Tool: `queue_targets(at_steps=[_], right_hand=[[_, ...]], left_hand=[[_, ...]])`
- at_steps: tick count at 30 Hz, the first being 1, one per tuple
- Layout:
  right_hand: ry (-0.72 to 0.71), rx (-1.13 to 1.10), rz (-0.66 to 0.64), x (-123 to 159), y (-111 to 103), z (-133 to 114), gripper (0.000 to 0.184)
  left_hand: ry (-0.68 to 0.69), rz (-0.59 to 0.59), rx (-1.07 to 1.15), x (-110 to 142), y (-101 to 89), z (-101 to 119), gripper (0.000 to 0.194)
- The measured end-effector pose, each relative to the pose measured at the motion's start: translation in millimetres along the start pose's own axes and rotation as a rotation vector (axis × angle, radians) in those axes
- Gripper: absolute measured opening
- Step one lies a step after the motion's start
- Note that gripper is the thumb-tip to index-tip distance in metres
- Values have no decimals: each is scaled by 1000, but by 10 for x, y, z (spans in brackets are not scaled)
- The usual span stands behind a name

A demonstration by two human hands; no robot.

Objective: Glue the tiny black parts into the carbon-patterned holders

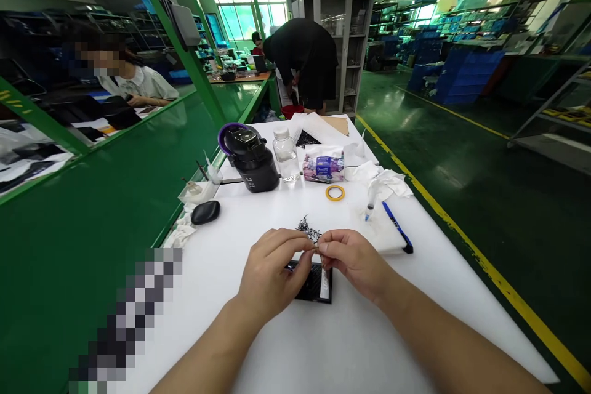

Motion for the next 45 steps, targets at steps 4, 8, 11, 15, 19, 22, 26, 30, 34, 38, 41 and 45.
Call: queue_targets(at_steps=[4, 8, 11, 15, 19, 22, 26, 30, 34, 38, 41, 45], right_hand=[[-304, 492, 76, 127, -113, -219, 31], [-532, 1006, -88, 340, 32, -163, 60], [-603, 1151, -175, 422, 205, -8, 64], [-687, 1095, -235, 485, 537, 159, 52], [-759, 1032, -242, 542, 705, 250, 44], [-772, 1024, -242, 567, 694, 264, 42], [-774, 1054, -253, 576, 671, 256, 46], [-783, 1092, -276, 580, 693, 268, 48], [-781, 1112, -284, 586, 718, 287, 44], [-799, 1157, -298, 610, 749, 289, 47], [-821, 1207, -310, 633, 774, 294, 47], [-856, 1289, -295, 664, 823, 329, 48]], left_hand=[[-75, 46, -111, -141, -262, -129, 8], [-205, -28, -281, -133, -600, -261, 9], [-150, -98, -308, 124, -706, -155, 9], [-202, -28, -333, 634, -765, -77, 14], [-240, 6, -421, 945, -734, -40, 17], [-192, -4, -452, 966, -684, 0, 19], [-133, -8, -471, 940, -633, -6, 19], [-129, -32, -486, 982, -597, -65, 18], [-217, -51, -461, 1043, -610, -169, 16], [-527, -81, -382, 1149, -643, -433, 7], [-785, -48, -284, 1252, -681, -612, 10], [-929, -9, -164, 1312, -675, -703, 19]])
Point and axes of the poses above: each hand's wrist, its own x-axis away from the middle knuckle, its own y-axis out of the palm, z = x × y, the point moved 9 cm from there along -x, towards the middle knuckle, and after that the axes turned 12 degrees about z, right-handed, at the moved point
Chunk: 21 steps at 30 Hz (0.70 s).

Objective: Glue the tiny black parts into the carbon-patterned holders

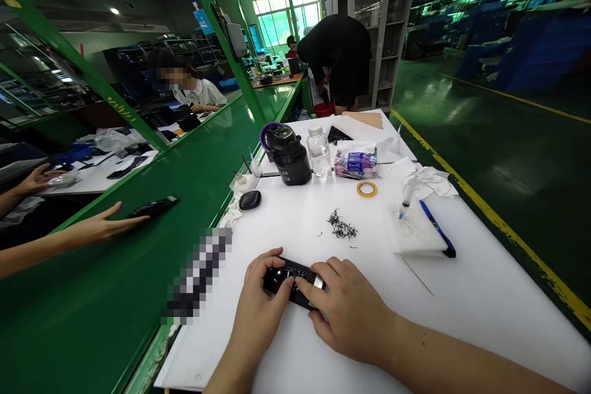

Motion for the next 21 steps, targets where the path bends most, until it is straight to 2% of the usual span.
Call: queue_targets(at_steps=[5, 10, 15, 21], right_hand=[[-29, 95, 0, -13, 60, -51, 50], [-24, 5, 4, -3, 3, 6, 48], [-12, -40, -3, 22, -19, 44, 48], [-2, -29, 12, 20, 4, 20, 47]], left_hand=[[-72, -18, 10, -27, 19, -30, 25], [-164, -31, 23, -60, 30, -45, 33], [-278, -31, 48, -107, 58, -153, 42], [-308, -16, 99, -137, 76, -186, 42]])
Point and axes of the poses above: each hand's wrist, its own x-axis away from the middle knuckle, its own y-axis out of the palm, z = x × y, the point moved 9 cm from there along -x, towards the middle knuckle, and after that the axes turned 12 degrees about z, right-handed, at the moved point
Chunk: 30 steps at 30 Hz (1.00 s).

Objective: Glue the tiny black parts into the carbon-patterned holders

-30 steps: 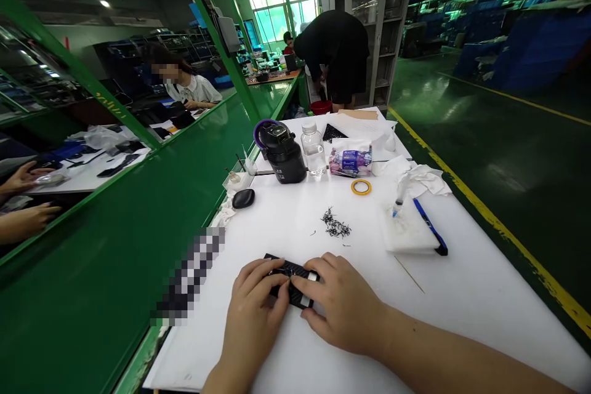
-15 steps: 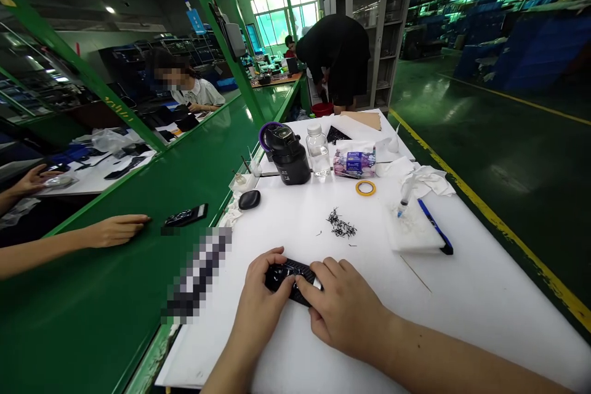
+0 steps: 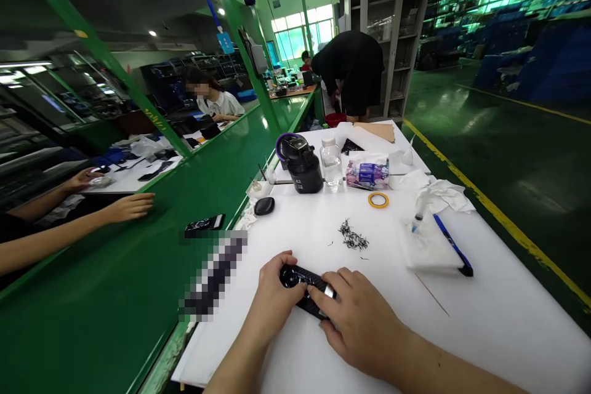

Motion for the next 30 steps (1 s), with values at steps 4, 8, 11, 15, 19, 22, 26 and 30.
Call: queue_targets(at_steps=[4, 8, 11, 15, 19, 22, 26, 30], right_hand=[[-10, 16, 15, 1, 47, -14, 45], [-21, 40, 75, 18, 85, -18, 45], [-28, 49, 104, 32, 111, -13, 45], [-37, 24, 113, 31, 107, -4, 45], [-43, -9, 111, 44, 68, -6, 45], [-37, -25, 103, 62, 53, -6, 45], [-39, -34, 88, 73, 46, -8, 43], [-31, -28, 88, 65, 9, -2, 39]], left_hand=[[42, 20, -69, 39, -34, 46, 41], [100, -4, -98, 100, -40, 100, 42], [109, 5, -93, 108, -48, 89, 41], [89, 19, -96, 96, -39, 51, 43], [66, 24, -83, 101, -38, 48, 45], [51, 9, -78, 104, -37, 47, 45], [43, -33, -93, 105, -33, 65, 47], [46, -46, -129, 86, -49, 111, 48]])
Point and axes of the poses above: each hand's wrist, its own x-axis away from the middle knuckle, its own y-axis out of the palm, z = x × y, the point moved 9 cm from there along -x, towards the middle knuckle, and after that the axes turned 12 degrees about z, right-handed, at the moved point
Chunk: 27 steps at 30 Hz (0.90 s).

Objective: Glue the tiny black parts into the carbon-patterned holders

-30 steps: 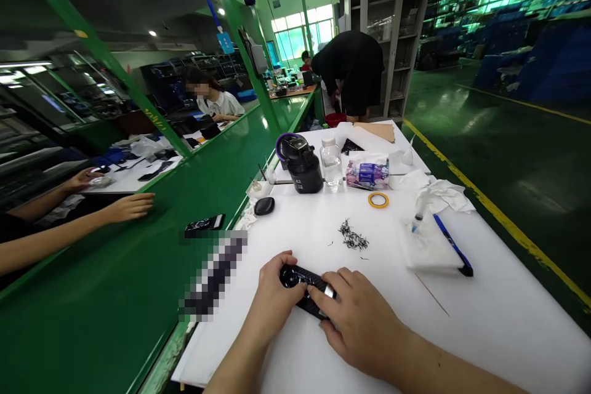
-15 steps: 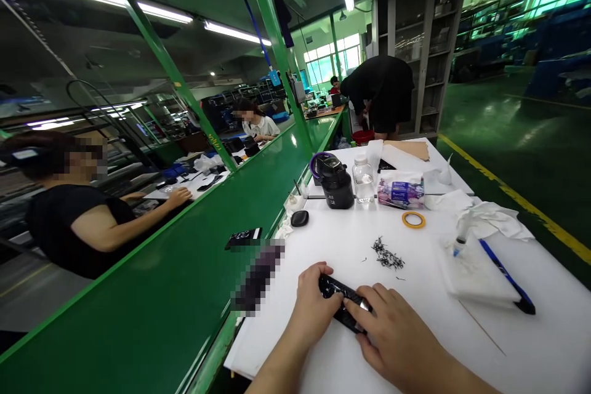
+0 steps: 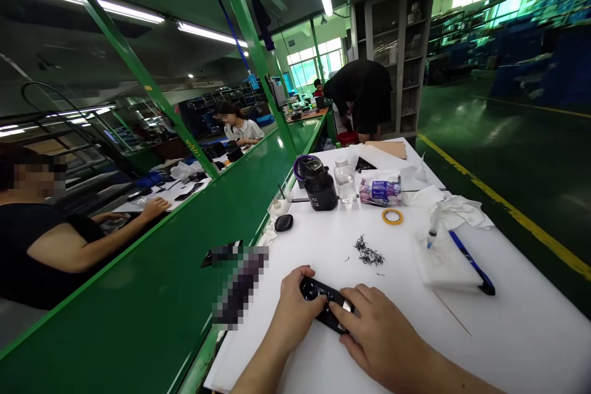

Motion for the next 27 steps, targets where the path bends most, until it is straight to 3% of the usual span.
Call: queue_targets(at_steps=[11, 27], right_hand=[[-70, 129, -48, -18, -5, -61, 43], [-32, 46, -59, -35, -40, -41, 46]], left_hand=[[48, 19, -2, -123, -13, 7, 46], [55, 18, 27, -94, -5, 69, 38]])
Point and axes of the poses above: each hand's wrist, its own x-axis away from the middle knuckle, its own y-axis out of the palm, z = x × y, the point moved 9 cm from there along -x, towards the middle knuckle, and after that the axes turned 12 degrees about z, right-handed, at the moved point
